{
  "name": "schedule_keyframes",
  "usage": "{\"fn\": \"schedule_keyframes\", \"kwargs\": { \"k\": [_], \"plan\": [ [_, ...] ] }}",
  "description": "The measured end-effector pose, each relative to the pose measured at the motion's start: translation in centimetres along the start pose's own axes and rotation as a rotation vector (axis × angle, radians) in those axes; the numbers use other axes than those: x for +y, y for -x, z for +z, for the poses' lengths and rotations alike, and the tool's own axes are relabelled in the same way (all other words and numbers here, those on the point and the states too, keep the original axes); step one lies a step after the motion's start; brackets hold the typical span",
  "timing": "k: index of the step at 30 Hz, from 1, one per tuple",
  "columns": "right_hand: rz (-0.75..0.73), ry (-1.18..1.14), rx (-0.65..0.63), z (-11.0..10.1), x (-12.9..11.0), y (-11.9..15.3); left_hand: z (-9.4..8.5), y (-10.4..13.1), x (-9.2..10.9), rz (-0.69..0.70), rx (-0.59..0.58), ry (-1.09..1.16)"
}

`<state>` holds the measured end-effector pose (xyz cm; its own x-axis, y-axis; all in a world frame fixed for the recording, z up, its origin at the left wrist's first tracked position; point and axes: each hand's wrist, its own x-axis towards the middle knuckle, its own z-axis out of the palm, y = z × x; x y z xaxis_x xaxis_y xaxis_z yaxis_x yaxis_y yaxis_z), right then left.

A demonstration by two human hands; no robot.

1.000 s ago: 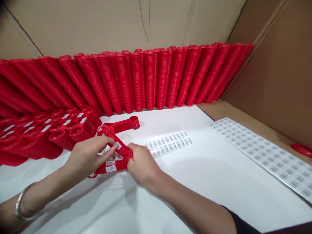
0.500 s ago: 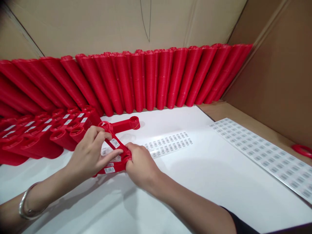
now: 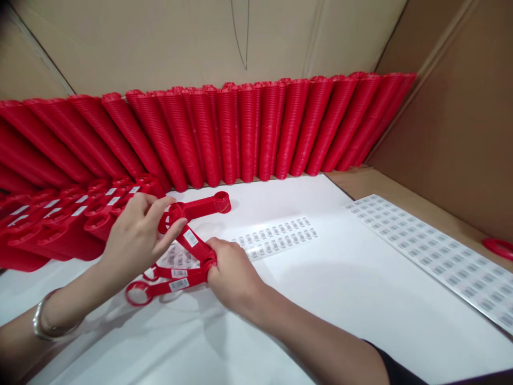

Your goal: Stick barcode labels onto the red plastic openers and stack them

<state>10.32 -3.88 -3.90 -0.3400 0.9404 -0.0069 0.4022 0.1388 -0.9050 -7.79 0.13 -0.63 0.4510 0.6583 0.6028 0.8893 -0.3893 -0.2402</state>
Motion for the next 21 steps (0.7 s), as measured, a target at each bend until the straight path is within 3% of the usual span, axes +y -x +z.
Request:
{"fn": "schedule_keyframes", "kwargs": {
  "k": [6,14,18,21],
  "plan": [
    [0.020,0.007,0.014,-0.4,0.0,-0.1,-1.1,-0.3,-0.3,-0.081,-0.201,0.001],
    [0.028,-0.100,0.046,-0.6,0.7,-0.4,-1.9,-0.6,-1.0,-0.218,-0.334,0.386],
    [-0.001,-0.097,0.080,-0.6,1.0,-0.6,-2.4,-0.5,-0.8,-0.131,-0.426,0.446],
    [0.002,-0.088,0.098,-0.6,1.1,-0.7,-2.6,-0.2,-0.5,-0.045,-0.549,0.326]
  ]
}}
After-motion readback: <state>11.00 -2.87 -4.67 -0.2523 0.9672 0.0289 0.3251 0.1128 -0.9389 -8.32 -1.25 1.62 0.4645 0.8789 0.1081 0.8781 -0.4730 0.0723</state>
